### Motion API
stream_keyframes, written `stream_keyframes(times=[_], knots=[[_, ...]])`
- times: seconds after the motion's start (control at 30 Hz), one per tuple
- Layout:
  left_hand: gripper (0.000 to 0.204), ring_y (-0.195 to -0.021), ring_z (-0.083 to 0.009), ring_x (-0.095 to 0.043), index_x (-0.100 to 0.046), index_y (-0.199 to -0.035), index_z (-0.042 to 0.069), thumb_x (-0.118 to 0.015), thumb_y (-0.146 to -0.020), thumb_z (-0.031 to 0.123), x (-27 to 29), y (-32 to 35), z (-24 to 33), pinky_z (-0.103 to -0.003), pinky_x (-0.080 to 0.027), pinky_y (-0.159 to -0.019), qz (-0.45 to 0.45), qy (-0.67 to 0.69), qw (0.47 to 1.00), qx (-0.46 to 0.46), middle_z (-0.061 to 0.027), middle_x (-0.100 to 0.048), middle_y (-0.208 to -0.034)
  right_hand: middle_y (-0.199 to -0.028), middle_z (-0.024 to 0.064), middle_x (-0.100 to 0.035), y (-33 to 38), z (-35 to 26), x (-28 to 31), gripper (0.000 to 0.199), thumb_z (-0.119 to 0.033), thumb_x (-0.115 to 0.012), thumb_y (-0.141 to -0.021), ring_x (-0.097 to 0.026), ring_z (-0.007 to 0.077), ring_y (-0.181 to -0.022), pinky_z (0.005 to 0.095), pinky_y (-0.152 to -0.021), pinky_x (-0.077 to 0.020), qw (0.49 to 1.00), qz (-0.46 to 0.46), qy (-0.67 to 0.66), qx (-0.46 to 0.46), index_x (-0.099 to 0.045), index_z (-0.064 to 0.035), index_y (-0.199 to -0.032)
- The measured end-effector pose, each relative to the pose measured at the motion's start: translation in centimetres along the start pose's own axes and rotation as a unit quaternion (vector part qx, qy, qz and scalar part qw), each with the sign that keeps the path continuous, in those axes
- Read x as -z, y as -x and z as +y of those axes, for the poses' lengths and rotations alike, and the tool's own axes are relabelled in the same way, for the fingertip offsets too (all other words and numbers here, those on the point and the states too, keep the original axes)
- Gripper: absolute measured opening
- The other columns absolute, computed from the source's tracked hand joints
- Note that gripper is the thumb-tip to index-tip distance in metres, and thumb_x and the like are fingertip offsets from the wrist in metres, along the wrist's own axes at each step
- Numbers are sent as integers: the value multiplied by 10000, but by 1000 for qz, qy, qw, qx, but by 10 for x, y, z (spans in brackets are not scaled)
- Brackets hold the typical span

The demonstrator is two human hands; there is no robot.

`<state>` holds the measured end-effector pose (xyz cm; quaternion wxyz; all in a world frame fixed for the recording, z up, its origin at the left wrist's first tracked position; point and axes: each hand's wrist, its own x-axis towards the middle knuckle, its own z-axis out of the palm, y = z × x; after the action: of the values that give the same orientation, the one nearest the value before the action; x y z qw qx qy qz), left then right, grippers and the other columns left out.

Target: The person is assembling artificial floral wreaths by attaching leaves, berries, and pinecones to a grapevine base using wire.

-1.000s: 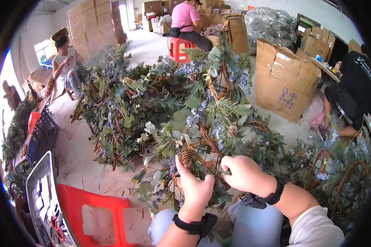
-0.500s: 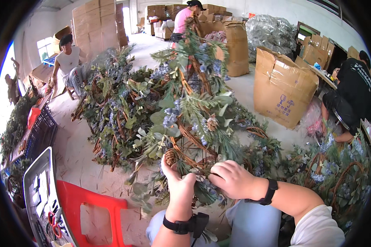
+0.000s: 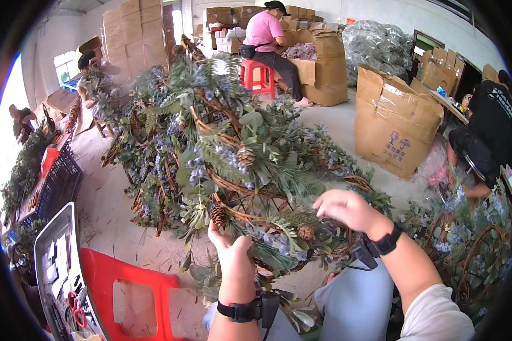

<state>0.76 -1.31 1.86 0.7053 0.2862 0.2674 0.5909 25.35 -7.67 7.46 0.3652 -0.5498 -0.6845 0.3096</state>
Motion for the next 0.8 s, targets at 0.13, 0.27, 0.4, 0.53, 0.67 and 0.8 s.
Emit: stream_keyframes(times=[0.13, 0.27, 0.4, 0.53, 0.67, 0.8], knots=[[731, -987, -199, -478, -178, -1327, 103, -431, -683, -133, 1, 0, -2, -300, -413, -819, 12, 24, 999, 24, -125, -452, -1146, -1161, 132, -535, -26, 49, -9, 388, -318, -509, -876, -503, 200, -1062, 300, -916, -366, 981, 26, -95, -166, -570, 9, -1076], [718, -995, -199, -467, -207, -1318, 100, -421, -675, -136, 6, 2, -5, -299, -391, -847, 12, 30, 999, 20, -116, -446, -1137, -1369, 183, -372, -35, 82, -25, 731, -462, -541, -831, -382, 252, -1249, 328, -1022, -286, 972, -54, -16, -228, -339, 37, -1326], [718, -1007, -198, -464, -209, -1318, 85, -417, -663, -121, -1, 8, 0, -299, -391, -848, 6, -16, 1000, 10, -121, -433, -1170, -1209, 134, -515, -25, 111, -34, 593, -320, -628, -795, -490, 207, -1091, 313, -927, -374, 984, 8, -63, -168, -440, -16, -1268], [711, -1057, -259, -476, -277, -1306, 104, -417, -617, 3, -5, 15, 8, -339, -437, -858, 6, -108, 994, -35, -145, -424, -1211, -956, 28, -577, -7, 71, -36, 359, -90, -657, -757, -517, 112, -890, 287, -782, -432, 976, 83, -197, -52, -540, -41, -1093], [744, -1056, -297, -489, -260, -1321, 87, -446, -603, 33, -13, 14, 2, -382, -443, -876, -54, -72, 995, -40, -161, -434, -1204, -846, -16, -554, -12, 80, -16, 186, -32, -588, -813, -528, 86, -797, 226, -689, -426, 975, 182, -121, 32, -561, -48, -996], [748, -1035, -298, -506, -263, -1329, 53, -521, -626, 75, 1, 8, -5, -388, -450, -868, -106, -84, 988, -74, -160, -456, -1181, -862, 8, -567, -3, 43, -26, 143, -23, -553, -852, -520, 84, -812, 222, -696, -416, 928, 242, -272, 75, -560, -28, -995]])
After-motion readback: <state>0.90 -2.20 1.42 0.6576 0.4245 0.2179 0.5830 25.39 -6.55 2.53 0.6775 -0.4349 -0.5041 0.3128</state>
